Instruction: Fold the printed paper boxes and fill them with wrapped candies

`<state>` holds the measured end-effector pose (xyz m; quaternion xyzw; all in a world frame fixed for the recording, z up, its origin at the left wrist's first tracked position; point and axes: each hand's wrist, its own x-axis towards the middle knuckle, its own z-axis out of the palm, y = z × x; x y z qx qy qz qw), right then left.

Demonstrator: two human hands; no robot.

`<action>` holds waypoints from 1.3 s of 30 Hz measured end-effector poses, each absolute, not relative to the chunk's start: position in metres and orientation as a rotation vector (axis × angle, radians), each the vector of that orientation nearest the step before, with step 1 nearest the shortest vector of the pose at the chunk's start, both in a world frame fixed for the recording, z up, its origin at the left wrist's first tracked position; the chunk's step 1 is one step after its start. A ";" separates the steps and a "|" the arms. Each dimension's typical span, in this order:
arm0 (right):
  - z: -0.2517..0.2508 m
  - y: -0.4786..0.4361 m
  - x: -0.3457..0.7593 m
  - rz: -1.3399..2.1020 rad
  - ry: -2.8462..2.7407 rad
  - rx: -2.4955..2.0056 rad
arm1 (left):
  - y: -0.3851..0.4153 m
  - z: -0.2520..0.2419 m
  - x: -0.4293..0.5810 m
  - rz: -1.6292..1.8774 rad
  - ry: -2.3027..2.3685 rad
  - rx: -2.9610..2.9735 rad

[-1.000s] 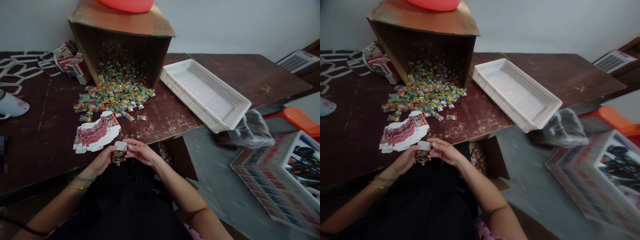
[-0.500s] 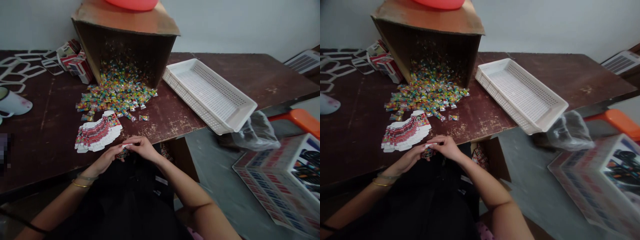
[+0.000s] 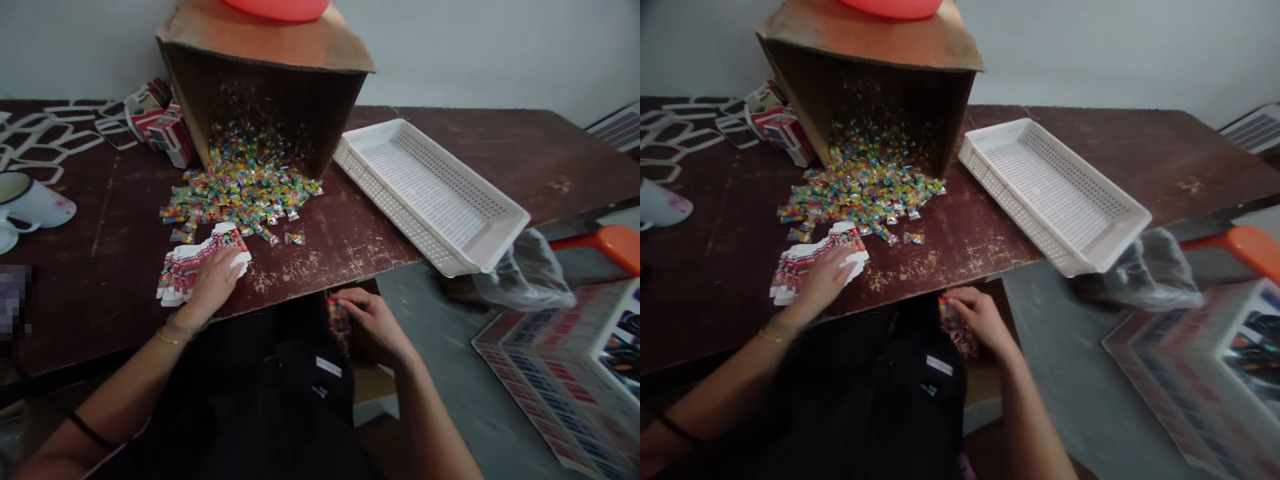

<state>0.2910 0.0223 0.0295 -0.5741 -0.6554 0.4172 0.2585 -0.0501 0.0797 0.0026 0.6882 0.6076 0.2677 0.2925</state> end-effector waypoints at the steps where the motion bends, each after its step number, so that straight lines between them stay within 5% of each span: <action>1: 0.031 0.027 0.297 1.077 -1.887 -1.586 | 0.087 0.000 -0.056 0.679 1.736 1.961; 6: 0.012 0.075 0.223 0.841 -2.350 -1.222 | 0.077 -0.021 -0.051 0.291 1.585 2.464; 11: -0.017 0.113 0.171 0.736 -2.730 -1.018 | 0.057 -0.036 -0.051 0.325 1.558 2.606; 17: -0.038 0.069 0.217 0.647 -2.517 -0.953 | 0.069 -0.036 -0.063 0.386 1.491 2.533; 23: -0.027 0.024 0.203 0.591 -1.837 -1.254 | 0.045 -0.008 -0.026 0.808 1.355 1.571; 30: 0.000 0.025 0.163 0.643 -2.018 -1.091 | 0.026 0.006 -0.003 0.717 1.110 0.623; 39: 0.017 0.052 0.178 1.487 -1.977 -0.792 | 0.018 0.016 -0.017 0.350 0.881 0.850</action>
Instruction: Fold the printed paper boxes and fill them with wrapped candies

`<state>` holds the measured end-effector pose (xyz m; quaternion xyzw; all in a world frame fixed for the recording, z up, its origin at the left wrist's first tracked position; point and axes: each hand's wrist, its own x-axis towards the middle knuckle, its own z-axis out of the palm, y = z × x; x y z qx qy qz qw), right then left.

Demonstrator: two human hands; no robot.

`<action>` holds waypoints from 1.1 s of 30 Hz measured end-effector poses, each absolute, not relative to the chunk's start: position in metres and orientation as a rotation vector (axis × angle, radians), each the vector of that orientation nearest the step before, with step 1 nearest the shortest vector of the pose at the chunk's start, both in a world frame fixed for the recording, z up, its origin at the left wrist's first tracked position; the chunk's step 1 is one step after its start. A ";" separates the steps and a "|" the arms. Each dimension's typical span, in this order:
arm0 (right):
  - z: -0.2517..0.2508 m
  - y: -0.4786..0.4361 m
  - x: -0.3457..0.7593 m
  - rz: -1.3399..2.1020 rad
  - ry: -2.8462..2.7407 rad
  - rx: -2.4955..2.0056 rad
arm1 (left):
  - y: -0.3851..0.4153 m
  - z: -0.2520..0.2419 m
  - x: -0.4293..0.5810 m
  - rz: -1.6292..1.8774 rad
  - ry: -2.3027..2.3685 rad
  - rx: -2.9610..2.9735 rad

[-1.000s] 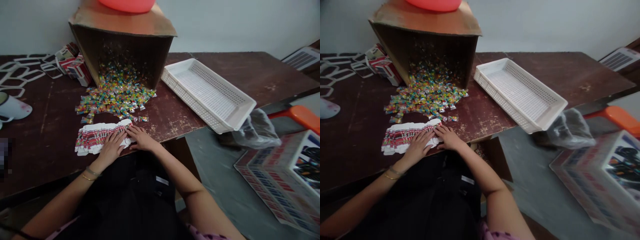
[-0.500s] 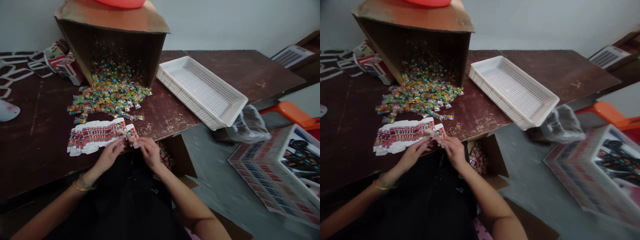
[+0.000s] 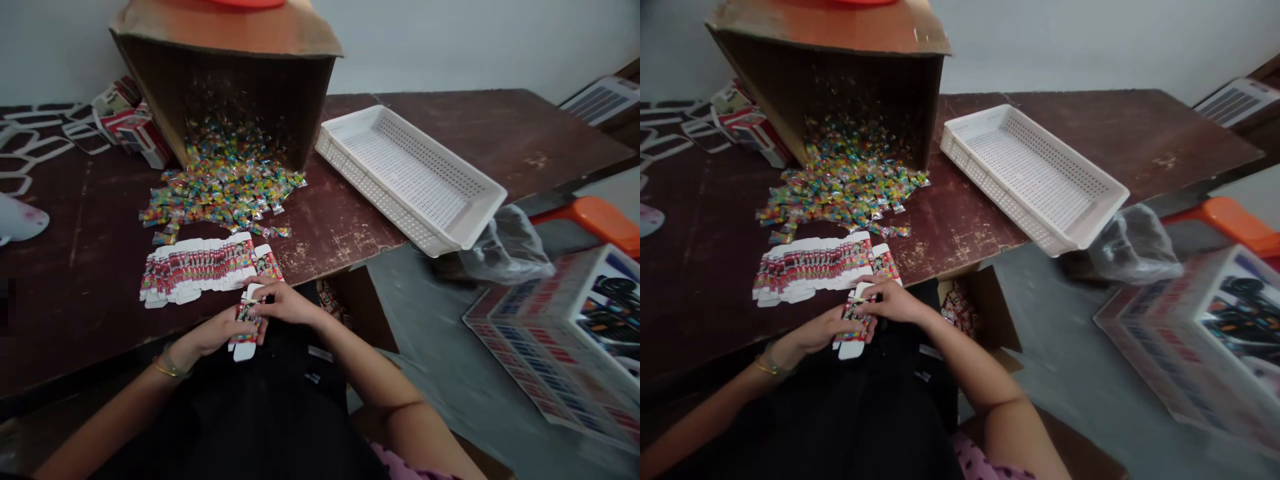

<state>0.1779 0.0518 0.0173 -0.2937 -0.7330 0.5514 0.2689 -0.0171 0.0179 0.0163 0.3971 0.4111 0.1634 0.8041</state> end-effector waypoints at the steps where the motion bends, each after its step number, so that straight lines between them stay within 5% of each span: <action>1: 0.020 0.054 0.181 1.598 -1.971 -0.724 | 0.019 0.017 -0.018 0.319 0.854 0.913; 9: 0.014 0.034 0.182 1.606 -1.441 -1.060 | 0.009 -0.004 -0.005 0.776 1.367 1.286; 19: -0.011 0.007 0.193 2.391 -0.570 -0.894 | -0.026 -0.001 -0.020 0.831 1.302 1.348; 25: -0.019 -0.010 0.184 2.241 -1.031 -1.069 | -0.047 0.000 -0.029 0.514 1.252 1.487; 33: -0.004 -0.059 0.162 1.468 -1.891 -1.016 | -0.056 0.005 -0.033 0.516 1.215 0.725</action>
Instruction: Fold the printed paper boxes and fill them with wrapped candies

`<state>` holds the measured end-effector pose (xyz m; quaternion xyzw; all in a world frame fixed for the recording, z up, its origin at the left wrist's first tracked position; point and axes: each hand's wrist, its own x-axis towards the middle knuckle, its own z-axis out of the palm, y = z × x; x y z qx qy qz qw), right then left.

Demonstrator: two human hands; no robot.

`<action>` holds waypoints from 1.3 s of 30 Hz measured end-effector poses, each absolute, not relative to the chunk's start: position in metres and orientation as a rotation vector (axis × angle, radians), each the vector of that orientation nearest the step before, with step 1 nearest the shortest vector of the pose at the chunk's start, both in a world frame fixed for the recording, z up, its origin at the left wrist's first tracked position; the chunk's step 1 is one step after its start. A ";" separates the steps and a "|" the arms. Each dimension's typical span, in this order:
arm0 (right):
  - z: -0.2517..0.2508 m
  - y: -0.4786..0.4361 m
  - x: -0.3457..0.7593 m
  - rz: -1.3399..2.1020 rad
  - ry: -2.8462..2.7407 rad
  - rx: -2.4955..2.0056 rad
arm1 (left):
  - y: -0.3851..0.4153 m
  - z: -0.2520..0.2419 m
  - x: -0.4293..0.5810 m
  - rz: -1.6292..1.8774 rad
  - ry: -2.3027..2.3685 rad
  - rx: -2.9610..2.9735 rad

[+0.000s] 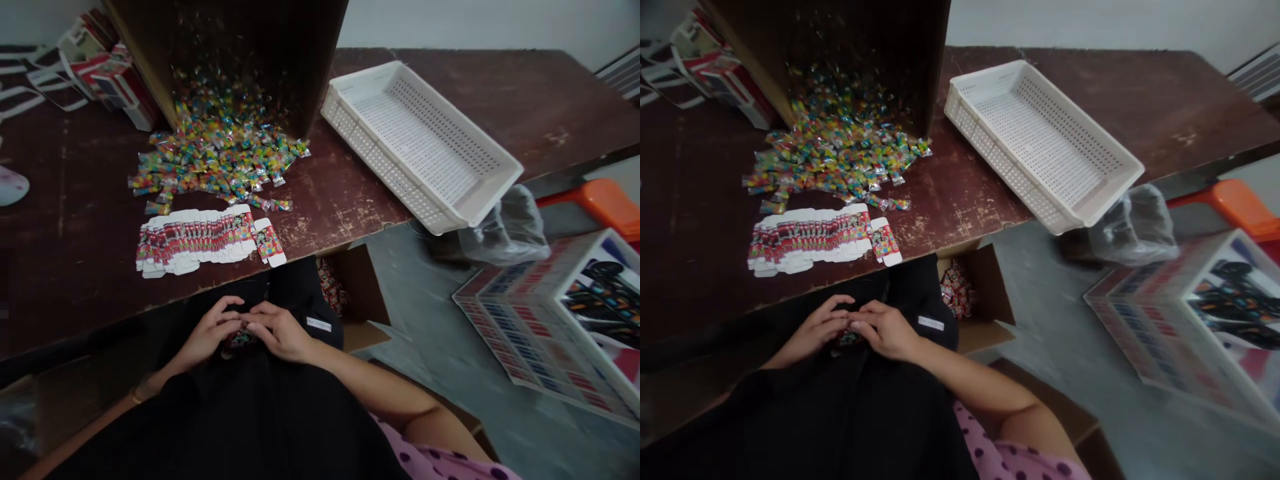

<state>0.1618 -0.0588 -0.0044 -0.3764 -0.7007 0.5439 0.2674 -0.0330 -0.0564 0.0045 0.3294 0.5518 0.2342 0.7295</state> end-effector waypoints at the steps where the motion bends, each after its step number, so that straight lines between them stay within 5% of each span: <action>1: -0.003 -0.063 0.159 1.462 -1.880 -1.042 | -0.055 0.006 -0.033 0.480 1.180 0.649; 8: -0.011 -0.054 0.144 1.571 -1.661 -1.178 | -0.047 0.010 -0.041 0.436 1.099 0.485; 16: -0.019 -0.056 0.151 1.012 -2.424 -0.879 | -0.055 -0.005 -0.060 0.428 1.070 0.992; 20: -0.028 0.037 0.175 0.906 -2.421 -0.795 | -0.041 0.008 -0.061 0.317 1.089 1.421; 25: -0.034 0.148 0.227 0.413 -2.336 -1.367 | -0.019 0.038 -0.086 -0.024 0.943 1.789; 33: -0.048 0.043 0.260 0.440 -2.225 -1.375 | 0.007 0.020 -0.094 0.488 1.217 0.975; 39: -0.003 0.017 0.217 0.980 -1.925 -1.151 | 0.011 0.005 -0.039 0.567 1.085 0.821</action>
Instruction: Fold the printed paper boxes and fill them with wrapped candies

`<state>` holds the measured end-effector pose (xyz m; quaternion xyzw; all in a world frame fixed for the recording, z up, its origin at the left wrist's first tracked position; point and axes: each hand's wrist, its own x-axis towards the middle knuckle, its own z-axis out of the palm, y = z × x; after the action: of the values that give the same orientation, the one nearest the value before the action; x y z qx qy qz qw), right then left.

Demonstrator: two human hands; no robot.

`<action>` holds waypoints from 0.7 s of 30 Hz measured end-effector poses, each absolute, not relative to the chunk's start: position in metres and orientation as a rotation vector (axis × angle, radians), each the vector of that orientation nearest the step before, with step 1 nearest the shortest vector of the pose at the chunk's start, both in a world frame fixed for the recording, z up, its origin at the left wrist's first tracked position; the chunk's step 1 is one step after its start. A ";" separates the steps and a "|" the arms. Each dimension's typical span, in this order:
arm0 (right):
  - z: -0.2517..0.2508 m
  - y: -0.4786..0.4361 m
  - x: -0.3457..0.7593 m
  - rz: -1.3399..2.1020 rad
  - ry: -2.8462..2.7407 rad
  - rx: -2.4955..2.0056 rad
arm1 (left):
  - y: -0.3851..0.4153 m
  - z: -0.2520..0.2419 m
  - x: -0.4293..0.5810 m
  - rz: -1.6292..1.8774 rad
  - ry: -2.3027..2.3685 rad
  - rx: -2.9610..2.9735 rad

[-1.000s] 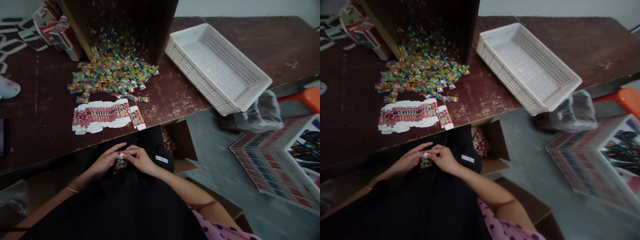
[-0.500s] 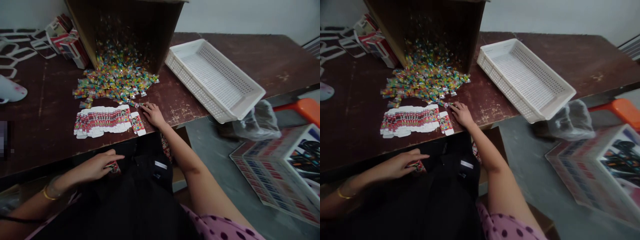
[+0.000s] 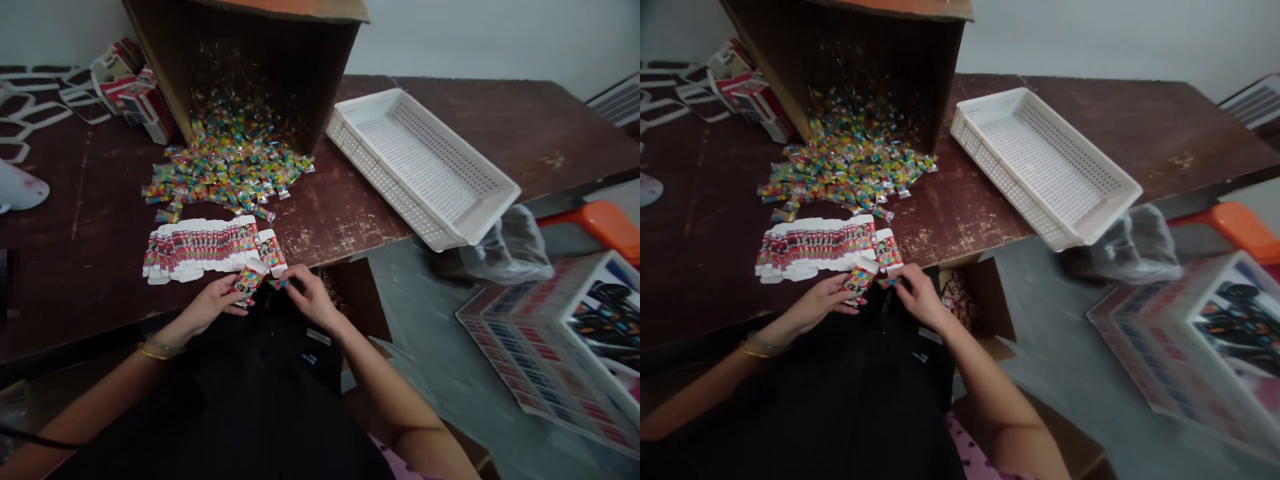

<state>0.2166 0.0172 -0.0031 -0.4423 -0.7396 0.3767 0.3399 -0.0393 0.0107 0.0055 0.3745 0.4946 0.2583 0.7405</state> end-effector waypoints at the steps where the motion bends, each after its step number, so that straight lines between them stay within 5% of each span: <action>1: 0.006 0.021 0.208 1.051 -1.930 -1.122 | 0.009 0.005 -0.033 0.560 1.072 0.838; 14: 0.034 0.047 0.173 0.631 -2.588 -1.071 | -0.004 -0.001 -0.033 0.361 1.076 1.082; 21: 0.036 0.056 0.181 1.230 -2.317 -0.779 | -0.003 -0.005 -0.033 0.380 1.128 1.031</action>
<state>0.1814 0.0558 0.0359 -0.2789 -0.8294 0.4403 0.2013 -0.0333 -0.0035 -0.0050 0.4638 0.5075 0.1709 0.7058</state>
